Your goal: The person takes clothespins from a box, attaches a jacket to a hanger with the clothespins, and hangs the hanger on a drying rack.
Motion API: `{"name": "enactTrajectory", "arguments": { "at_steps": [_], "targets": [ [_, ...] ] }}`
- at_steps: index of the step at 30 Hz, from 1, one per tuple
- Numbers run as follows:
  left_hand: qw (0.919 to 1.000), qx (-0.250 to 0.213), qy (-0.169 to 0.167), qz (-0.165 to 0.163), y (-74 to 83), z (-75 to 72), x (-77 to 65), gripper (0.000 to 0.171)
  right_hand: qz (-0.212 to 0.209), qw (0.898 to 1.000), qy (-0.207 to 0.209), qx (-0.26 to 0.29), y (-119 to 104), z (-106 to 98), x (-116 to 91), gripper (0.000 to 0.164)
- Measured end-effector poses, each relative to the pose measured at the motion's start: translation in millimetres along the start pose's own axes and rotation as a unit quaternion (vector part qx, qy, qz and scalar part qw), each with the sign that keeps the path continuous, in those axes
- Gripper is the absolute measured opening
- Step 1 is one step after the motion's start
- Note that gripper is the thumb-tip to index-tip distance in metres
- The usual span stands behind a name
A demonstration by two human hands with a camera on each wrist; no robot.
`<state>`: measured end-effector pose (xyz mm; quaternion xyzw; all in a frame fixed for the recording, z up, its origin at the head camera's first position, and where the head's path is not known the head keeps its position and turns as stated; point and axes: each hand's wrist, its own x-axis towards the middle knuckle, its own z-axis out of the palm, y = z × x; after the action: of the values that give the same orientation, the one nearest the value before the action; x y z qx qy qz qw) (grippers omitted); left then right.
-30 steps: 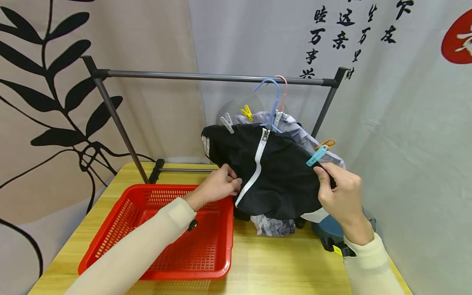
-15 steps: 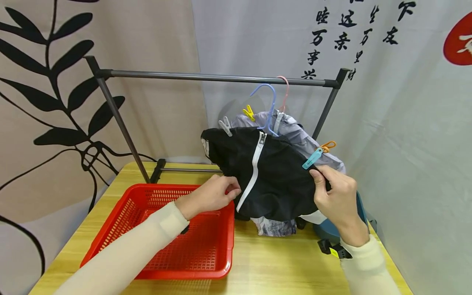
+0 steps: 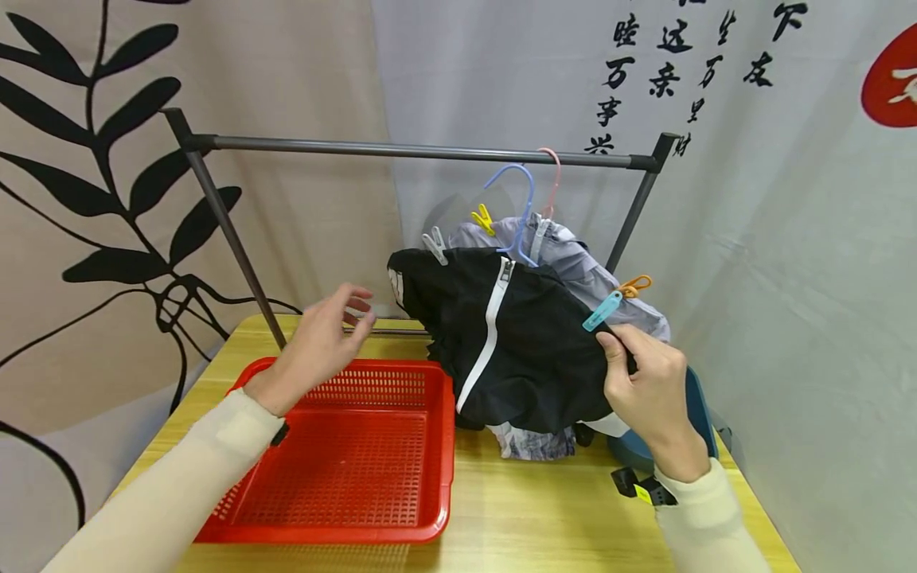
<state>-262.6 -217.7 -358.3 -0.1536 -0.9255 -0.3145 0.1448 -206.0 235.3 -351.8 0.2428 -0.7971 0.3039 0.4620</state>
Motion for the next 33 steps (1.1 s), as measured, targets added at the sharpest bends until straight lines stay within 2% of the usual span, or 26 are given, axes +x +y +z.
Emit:
{"name": "enactTrajectory", "arguments": {
  "at_steps": [3,7,10,15,19,24,28,33],
  "targets": [
    [0.9973,0.003,0.073,-0.004,-17.2,-18.1,1.4,0.038,0.004,1.000,-0.001,0.001,0,-1,-1,0.007],
    [0.9867,0.014,0.160,-0.022,-38.3,-40.2,1.3,0.041,0.005,1.000,0.000,0.002,0,0,-1,0.007],
    [0.9784,0.029,0.195,-0.061,-53.3,-52.8,0.2,0.044,0.005,1.000,-0.002,0.003,0,0,-1,0.007],
    [0.9642,0.027,0.230,-0.130,-75.6,-67.6,2.1,0.055,0.003,1.000,-0.002,0.007,0,2,-1,0.007],
    [0.9553,0.012,0.243,-0.168,-91.7,-75.5,5.6,0.062,0.002,1.000,-0.001,0.009,-1,3,1,0.006],
    [0.9563,0.005,0.219,-0.194,-108.3,-81.1,10.6,0.069,0.001,1.000,-0.001,0.004,-2,6,3,0.005],
    [0.9611,0.006,0.204,-0.186,-113.0,-85.7,16.4,0.070,0.000,1.000,-0.001,0.003,-4,8,5,0.006],
    [0.9658,0.005,0.198,-0.168,-113.0,-89.4,25.0,0.060,-0.005,1.000,-0.006,-0.007,-5,10,11,0.007]
  ]
}}
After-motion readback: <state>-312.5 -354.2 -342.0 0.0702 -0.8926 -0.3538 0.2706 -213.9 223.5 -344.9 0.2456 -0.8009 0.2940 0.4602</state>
